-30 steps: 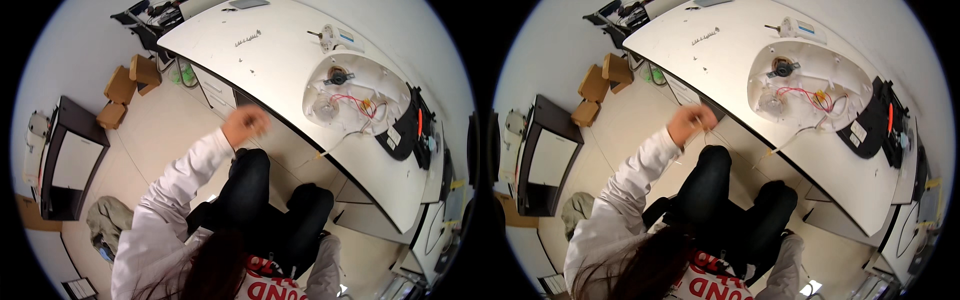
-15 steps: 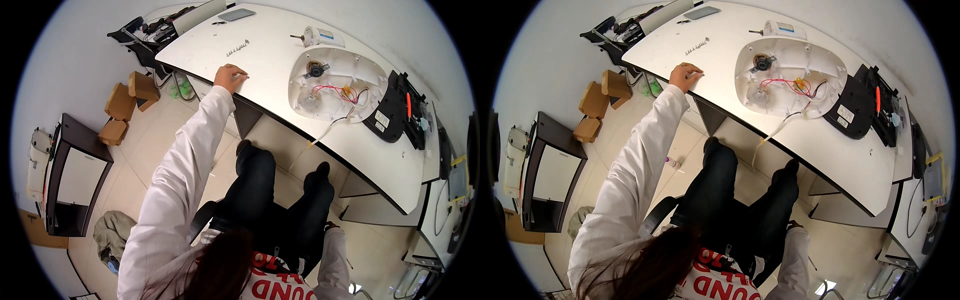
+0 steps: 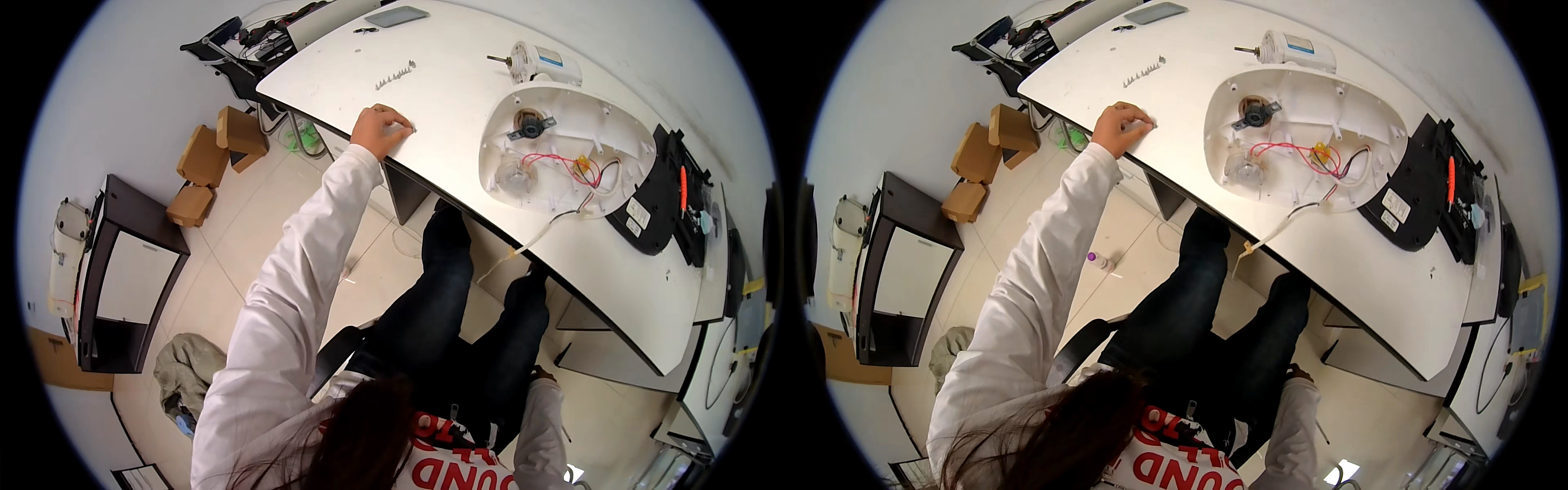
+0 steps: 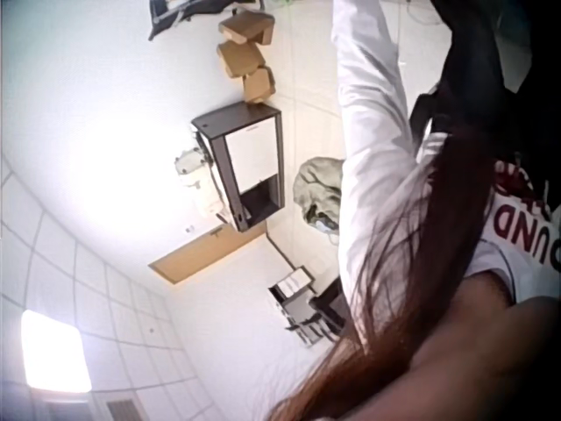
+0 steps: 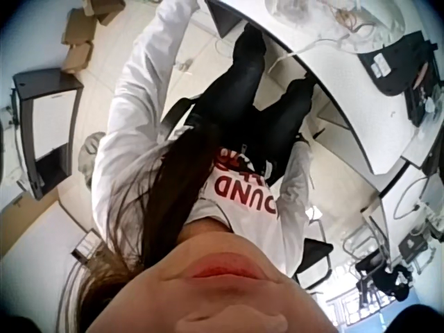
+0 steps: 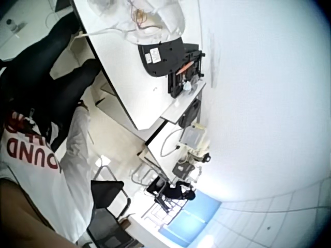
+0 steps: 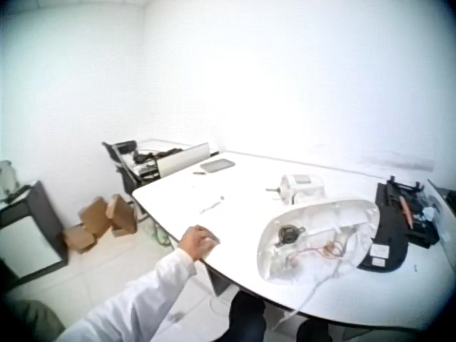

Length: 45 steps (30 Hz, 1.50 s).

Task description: The person uses a screwdriver to tighten screws on the internal components of a disassembled white plastic device. They repeatedly pick up screws from the table and secure them into the device housing while seated at a workbench.

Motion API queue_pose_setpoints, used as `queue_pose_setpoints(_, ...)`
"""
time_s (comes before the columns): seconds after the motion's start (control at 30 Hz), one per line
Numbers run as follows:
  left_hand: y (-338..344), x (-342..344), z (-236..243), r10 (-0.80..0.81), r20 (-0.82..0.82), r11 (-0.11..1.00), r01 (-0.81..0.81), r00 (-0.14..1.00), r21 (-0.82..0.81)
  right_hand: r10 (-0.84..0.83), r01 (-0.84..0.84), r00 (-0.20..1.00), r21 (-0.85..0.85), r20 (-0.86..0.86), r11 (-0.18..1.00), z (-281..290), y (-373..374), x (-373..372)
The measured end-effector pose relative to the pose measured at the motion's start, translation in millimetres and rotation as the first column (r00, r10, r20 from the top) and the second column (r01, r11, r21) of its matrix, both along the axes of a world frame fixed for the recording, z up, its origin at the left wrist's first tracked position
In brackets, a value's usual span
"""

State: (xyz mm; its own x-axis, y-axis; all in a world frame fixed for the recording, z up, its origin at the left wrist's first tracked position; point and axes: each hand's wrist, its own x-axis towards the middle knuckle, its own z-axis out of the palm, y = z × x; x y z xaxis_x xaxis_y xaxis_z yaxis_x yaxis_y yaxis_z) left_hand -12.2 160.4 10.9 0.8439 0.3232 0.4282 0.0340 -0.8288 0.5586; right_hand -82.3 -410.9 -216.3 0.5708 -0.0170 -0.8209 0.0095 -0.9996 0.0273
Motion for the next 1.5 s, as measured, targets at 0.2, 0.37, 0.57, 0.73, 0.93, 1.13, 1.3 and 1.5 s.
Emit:
queue_pose_setpoints(0.2, -0.7, 1.8, -2.0, 0.035, 0.125, 0.956, 0.003, 0.992, -0.294, -0.039, 0.039, 0.999, 0.02, -0.013, 0.999, -7.2, -10.2, 3.8)
queue_pose_setpoints(0.37, 32.0, -7.7, 12.0, 0.111, 0.165, 0.747, 0.027, 0.98, -0.664, -0.094, 0.093, 0.994, -0.021, -0.051, 0.995, -6.9, -0.1, 8.0)
queue_pose_setpoints(0.57, 62.1, -22.8, 8.5, 0.108, 0.086, 0.888, -0.057, 0.99, -0.455, -0.125, 0.122, 0.99, -0.039, -0.071, 0.992, -5.1, 8.9, 12.1)
queue_pose_setpoints(0.73, 63.1, -0.1, 1.6, 0.164, -0.064, 0.924, -0.176, 0.984, -0.34, -0.045, 0.046, 0.997, 0.016, -0.058, 0.999, -31.8, -12.4, 21.3)
queue_pose_setpoints(0.93, 62.5, 14.4, 8.5, 0.208, -0.207, 0.95, -0.248, 0.956, -0.191, -0.084, 0.085, 0.995, 0.023, -0.057, 0.996, -42.7, -17.9, 36.9)
queue_pose_setpoints(1.13, 57.8, 16.6, 17.0, 0.198, -0.245, 0.964, -0.234, 0.949, -0.128, -0.06, 0.06, 0.994, -0.004, -0.095, 0.998, -40.5, -13.7, 46.5)
queue_pose_setpoints(1.3, 67.9, 11.5, 10.5, 0.087, -0.232, 0.954, -0.148, 0.969, -0.262, -0.024, 0.023, 0.996, -0.016, -0.084, 1.0, -32.6, -9.1, 50.2)
queue_pose_setpoints(1.5, 69.4, -9.6, 15.1, 0.031, -0.182, 0.942, -0.09, 0.983, -0.324, -0.17, 0.164, 0.984, -0.101, -0.052, 0.981, -62.6, -21.5, 78.5)
